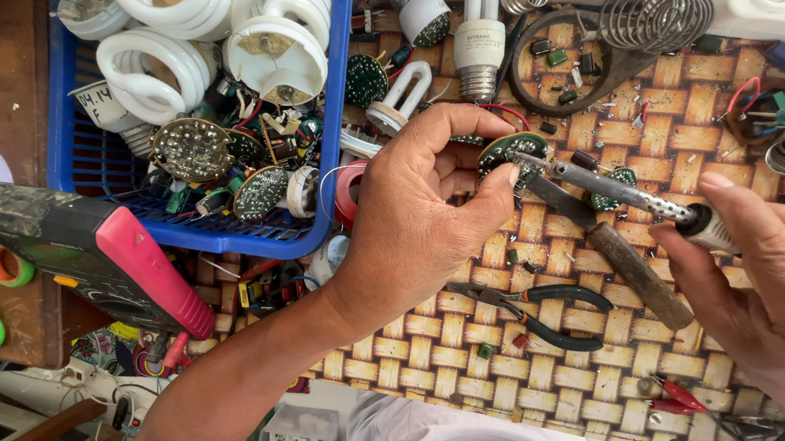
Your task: The person uses a soldering iron to apply solder to a small circular circuit board. They repeatedly heat the board and add solder, then inspect the connections while holding the board and iron.
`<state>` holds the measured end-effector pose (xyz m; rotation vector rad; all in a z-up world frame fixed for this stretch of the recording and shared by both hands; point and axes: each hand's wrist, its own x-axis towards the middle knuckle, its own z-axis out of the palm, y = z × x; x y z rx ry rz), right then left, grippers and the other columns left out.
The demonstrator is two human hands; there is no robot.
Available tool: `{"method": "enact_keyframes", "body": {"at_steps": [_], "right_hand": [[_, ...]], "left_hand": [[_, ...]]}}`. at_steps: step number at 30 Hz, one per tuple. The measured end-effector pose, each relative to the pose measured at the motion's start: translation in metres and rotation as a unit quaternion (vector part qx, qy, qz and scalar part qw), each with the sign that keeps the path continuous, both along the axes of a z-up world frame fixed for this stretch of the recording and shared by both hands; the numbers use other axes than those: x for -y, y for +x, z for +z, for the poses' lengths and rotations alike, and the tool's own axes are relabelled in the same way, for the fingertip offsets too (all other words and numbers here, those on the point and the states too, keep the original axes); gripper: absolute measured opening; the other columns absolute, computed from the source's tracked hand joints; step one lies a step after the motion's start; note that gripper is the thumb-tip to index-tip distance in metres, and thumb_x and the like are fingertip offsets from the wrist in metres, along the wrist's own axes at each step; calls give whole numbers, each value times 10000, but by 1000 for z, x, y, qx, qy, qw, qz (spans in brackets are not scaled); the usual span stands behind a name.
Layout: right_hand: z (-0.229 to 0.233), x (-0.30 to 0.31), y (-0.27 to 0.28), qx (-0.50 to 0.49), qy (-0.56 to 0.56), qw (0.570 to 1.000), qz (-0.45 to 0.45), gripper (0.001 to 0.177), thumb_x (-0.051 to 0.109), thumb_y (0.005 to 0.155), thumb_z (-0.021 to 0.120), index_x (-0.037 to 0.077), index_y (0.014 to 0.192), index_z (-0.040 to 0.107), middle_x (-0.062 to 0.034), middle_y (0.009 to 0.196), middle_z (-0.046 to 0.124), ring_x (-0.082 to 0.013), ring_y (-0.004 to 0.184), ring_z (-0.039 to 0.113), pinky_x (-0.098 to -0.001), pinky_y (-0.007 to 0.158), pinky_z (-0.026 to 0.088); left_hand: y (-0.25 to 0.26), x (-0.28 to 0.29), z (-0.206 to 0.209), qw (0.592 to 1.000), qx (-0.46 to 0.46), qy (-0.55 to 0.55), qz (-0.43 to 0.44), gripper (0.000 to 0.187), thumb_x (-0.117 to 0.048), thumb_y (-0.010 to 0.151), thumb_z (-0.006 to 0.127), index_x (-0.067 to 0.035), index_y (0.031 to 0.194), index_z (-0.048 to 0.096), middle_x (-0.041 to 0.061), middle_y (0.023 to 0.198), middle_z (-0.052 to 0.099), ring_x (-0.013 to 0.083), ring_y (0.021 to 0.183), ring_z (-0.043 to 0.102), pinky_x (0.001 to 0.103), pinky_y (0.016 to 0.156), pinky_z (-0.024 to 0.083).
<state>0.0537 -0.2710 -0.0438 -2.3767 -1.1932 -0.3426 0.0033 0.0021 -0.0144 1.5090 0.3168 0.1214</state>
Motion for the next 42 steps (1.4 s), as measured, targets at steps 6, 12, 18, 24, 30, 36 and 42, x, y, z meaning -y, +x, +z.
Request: {"method": "enact_keyframes", "body": {"at_steps": [6,12,18,24,30,36,42], "right_hand": [[6,-3,-2,-70,6,997,-28,396,101,975,855,-165,1243,736,-233,1030,730,-331,828,639,-456,839,484],[27,-20,-5,-173,-3,981,-87,441,143,939,786,-133,1278,723,-215,1063,711,-283,860,624,-375,775,506],[54,-70,-12,-382,64,899,-202,284,177,834,810,52,1071,718,-36,777,687,-77,594,520,-202,489,430],[37,-101,-16,-418,133,886,-148,206,207,808,853,136,888,677,61,771,616,-39,676,498,-204,632,417],[43,-110,-17,-448,125,854,-232,129,190,819,828,160,898,731,67,818,665,-22,735,562,-187,691,458],[42,-106,-16,-527,199,800,-205,79,112,857,777,107,914,722,49,811,667,-38,711,535,-188,673,487],[33,-103,-15,-595,278,736,-167,85,69,868,753,64,873,668,19,678,570,-64,599,480,-205,561,427]], "left_hand": [[0,1,0,1000,1,2,1,231,2,873,654,-40,1092,593,54,991,658,75,841,637,185,777,582],[-2,3,4,1000,5,-28,1,224,28,877,650,-30,1085,587,67,1012,649,82,864,629,184,776,571],[-5,10,-1,998,16,-59,-8,207,19,879,658,-47,1062,587,65,1046,625,95,898,643,201,812,586],[-8,16,-4,994,41,-99,18,224,53,874,661,-24,1067,578,119,1138,598,138,1026,635,228,960,549],[-10,16,-5,989,58,-131,39,233,6,897,663,-40,1105,567,116,1140,600,176,1069,647,267,1015,542],[-10,17,0,985,46,-166,18,272,52,890,655,-25,1128,551,146,1234,559,201,1100,650,268,919,605],[-9,17,-6,993,81,-90,10,237,5,913,659,-52,1129,581,123,1204,577,185,1160,616,297,1105,522]]}}
